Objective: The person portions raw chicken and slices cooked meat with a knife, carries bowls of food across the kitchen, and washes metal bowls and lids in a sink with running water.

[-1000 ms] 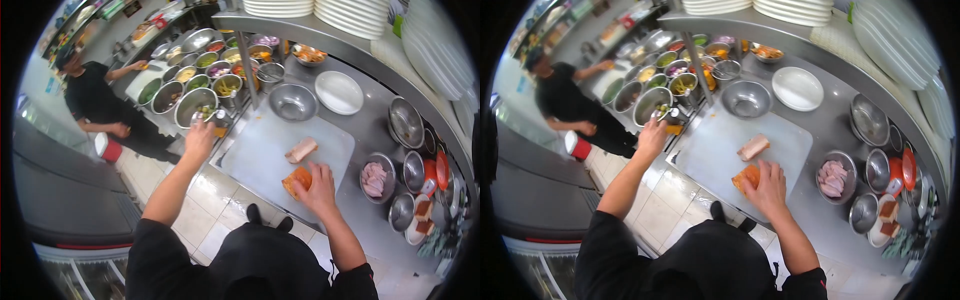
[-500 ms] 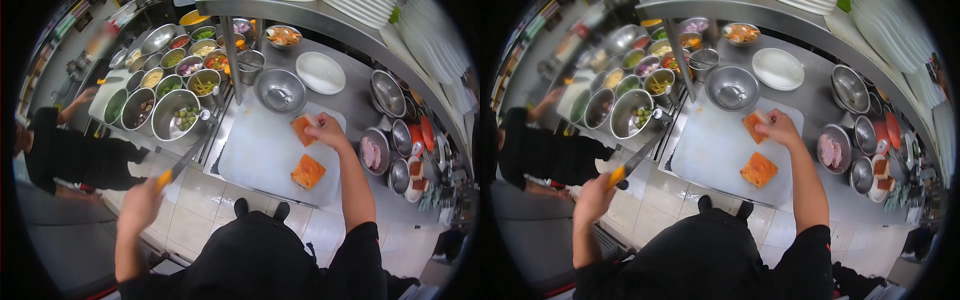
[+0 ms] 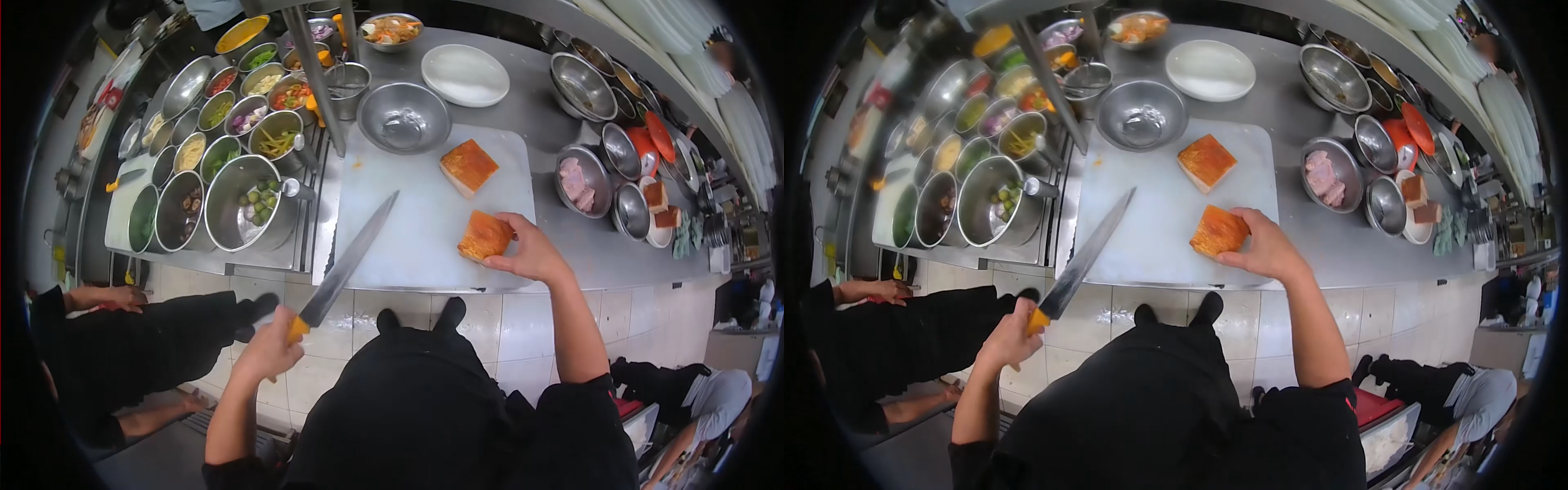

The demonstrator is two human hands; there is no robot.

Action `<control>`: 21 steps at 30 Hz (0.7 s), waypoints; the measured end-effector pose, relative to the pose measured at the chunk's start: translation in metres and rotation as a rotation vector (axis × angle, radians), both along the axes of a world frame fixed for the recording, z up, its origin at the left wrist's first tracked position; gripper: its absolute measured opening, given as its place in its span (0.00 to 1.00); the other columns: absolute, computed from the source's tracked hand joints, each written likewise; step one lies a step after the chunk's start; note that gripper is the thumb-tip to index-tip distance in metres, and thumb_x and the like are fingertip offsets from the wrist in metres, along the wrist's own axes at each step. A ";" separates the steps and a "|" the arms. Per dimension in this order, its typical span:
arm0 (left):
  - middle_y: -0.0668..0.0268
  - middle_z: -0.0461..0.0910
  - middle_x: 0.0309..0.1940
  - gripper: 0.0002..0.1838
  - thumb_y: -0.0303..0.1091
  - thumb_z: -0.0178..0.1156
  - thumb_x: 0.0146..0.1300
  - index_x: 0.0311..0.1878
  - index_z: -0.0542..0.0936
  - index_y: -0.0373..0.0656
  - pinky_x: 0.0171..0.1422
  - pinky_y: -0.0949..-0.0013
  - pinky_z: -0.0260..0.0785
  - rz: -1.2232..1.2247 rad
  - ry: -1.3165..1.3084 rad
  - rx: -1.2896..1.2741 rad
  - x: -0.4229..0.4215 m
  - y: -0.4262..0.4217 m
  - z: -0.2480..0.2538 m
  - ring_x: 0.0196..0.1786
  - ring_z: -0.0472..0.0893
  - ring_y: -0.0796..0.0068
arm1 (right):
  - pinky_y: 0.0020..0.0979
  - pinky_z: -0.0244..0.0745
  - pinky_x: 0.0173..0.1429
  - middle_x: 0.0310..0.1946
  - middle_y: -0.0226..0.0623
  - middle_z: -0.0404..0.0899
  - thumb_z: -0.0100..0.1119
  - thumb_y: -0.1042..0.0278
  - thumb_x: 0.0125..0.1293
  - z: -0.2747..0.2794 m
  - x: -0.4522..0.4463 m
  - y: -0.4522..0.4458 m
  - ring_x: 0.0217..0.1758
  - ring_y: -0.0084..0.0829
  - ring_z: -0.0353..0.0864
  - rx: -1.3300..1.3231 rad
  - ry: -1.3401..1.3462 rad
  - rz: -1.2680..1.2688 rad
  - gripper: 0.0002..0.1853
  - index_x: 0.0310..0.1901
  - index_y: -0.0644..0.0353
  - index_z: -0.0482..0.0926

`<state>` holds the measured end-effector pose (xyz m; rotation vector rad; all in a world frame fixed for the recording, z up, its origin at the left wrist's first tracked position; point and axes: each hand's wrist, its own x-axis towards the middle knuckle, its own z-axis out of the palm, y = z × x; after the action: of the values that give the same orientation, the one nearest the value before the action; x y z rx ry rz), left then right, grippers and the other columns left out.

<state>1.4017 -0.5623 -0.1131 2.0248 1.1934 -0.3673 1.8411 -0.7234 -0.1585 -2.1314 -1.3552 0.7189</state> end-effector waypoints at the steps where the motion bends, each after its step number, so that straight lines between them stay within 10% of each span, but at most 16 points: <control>1: 0.41 0.81 0.32 0.24 0.31 0.61 0.59 0.57 0.66 0.38 0.43 0.50 0.74 -0.053 -0.131 0.105 -0.005 0.004 -0.024 0.36 0.83 0.40 | 0.35 0.74 0.61 0.57 0.50 0.77 0.80 0.53 0.44 -0.006 -0.004 -0.005 0.55 0.44 0.79 0.032 0.063 -0.070 0.45 0.63 0.64 0.71; 12: 0.59 0.79 0.24 0.19 0.29 0.61 0.61 0.54 0.69 0.39 0.39 0.60 0.75 -0.270 -0.176 0.117 0.112 -0.028 0.081 0.29 0.84 0.51 | 0.40 0.72 0.60 0.52 0.48 0.75 0.71 0.59 0.53 0.000 -0.006 -0.025 0.57 0.48 0.75 0.303 0.036 -0.165 0.27 0.52 0.65 0.74; 21: 0.46 0.78 0.21 0.12 0.37 0.51 0.71 0.46 0.65 0.38 0.37 0.42 0.67 -0.323 0.282 0.102 0.203 -0.074 0.139 0.30 0.78 0.37 | 0.39 0.74 0.56 0.47 0.40 0.74 0.67 0.64 0.52 -0.012 0.013 -0.002 0.52 0.43 0.76 0.275 0.031 0.060 0.20 0.46 0.60 0.76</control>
<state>1.6048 -0.6359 0.0255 2.3168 1.0618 -0.7855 1.8537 -0.7251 -0.1703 -1.8640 -1.4178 0.5511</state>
